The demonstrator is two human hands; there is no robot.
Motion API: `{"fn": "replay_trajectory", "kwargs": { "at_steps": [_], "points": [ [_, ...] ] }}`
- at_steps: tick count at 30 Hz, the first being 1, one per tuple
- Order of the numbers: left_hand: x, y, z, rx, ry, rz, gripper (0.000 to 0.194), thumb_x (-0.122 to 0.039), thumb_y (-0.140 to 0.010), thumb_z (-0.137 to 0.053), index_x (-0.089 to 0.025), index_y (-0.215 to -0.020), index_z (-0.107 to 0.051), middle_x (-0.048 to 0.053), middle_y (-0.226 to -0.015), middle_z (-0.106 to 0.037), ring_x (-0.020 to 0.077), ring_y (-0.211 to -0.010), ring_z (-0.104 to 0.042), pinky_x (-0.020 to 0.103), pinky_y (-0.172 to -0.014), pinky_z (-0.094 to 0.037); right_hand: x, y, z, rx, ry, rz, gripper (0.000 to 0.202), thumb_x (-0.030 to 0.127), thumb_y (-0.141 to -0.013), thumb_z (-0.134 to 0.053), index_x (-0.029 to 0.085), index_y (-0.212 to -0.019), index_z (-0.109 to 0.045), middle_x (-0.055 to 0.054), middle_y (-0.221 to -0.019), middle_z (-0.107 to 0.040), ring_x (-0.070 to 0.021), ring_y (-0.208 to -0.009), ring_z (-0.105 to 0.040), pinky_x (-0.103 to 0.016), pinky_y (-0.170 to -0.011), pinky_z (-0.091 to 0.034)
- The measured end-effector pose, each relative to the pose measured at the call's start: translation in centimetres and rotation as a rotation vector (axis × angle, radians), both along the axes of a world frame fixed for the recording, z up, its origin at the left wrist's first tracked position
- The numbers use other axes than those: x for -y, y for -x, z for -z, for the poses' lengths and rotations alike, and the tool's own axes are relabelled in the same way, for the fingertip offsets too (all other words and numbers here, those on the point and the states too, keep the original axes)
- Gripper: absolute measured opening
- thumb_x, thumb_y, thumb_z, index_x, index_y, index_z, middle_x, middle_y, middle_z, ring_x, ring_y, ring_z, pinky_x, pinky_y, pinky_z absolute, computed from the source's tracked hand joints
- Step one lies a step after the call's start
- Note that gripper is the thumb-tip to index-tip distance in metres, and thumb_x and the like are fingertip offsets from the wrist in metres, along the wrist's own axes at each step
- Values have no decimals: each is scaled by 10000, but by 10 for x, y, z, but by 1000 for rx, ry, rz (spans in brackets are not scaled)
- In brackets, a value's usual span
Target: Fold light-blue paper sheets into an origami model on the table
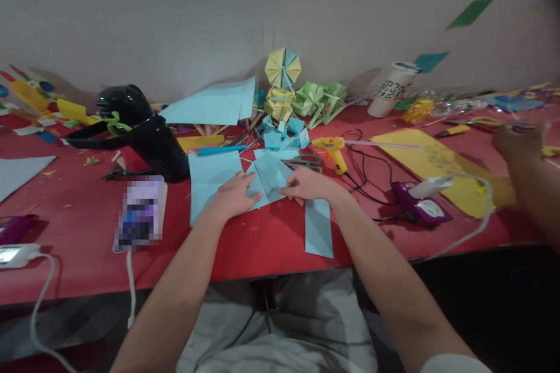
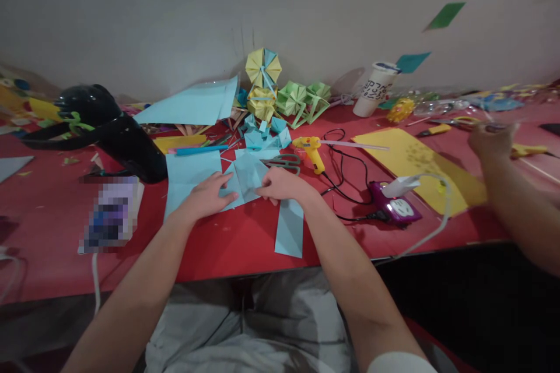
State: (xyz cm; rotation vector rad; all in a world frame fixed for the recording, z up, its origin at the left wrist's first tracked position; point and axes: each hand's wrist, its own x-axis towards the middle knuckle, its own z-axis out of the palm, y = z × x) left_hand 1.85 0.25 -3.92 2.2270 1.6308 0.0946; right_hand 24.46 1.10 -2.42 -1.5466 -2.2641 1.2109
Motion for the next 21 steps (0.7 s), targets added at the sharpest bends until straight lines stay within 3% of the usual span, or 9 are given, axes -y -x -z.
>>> {"fn": "replay_trajectory", "kwargs": {
  "at_steps": [6, 11, 16, 18, 21],
  "points": [
    [2, -1, -5, 4, 28, 12, 597, -478, -850, -480, -218, -1385, -439, 93, -1195, -609, 267, -1325, -429, 355, -1003, -405, -1, 2, 1, -1, -48, -9, 359, 399, -811, -583, 172, -533, -582, -17, -461, -602, -90, -429, -497, -216, -464, -368],
    [2, -1, -7, 1, 29, 15, 556, -470, -842, -497, -233, -1344, -473, 91, -1218, -588, 255, -1182, -545, 338, -946, -434, 1, 1, 0, 75, -13, -12, 298, 356, -787, -611, 176, -551, -584, 4, -434, -560, -93, -423, -477, -223, -458, -346],
    [-1, 0, -4, 4, 48, 14, 588, -485, -847, -484, -234, -1377, -439, 98, -1255, -582, 266, -1249, -499, 350, -971, -420, 3, -9, -1, 88, -46, -11, 353, 360, -771, -618, 177, -480, -536, -2, -436, -561, -86, -417, -434, -235, -449, -318],
    [-3, 1, -2, 7, 46, 40, 611, -506, -851, -461, -230, -1394, -424, 105, -1264, -586, 274, -1312, -446, 364, -999, -405, 3, -13, -2, 29, -65, 26, 368, 398, -770, -623, 176, -493, -531, 2, -449, -558, -84, -419, -425, -236, -445, -309],
    [-2, 4, -3, 4, 66, 48, 793, -631, -794, -491, -210, -1453, -361, 137, -1417, -476, 311, -1393, -342, 393, -1055, -365, 0, -15, -2, -177, -169, 263, 378, 448, -799, -596, 179, -546, -512, 23, -450, -506, -78, -417, -395, -237, -439, -295]
  ]
}}
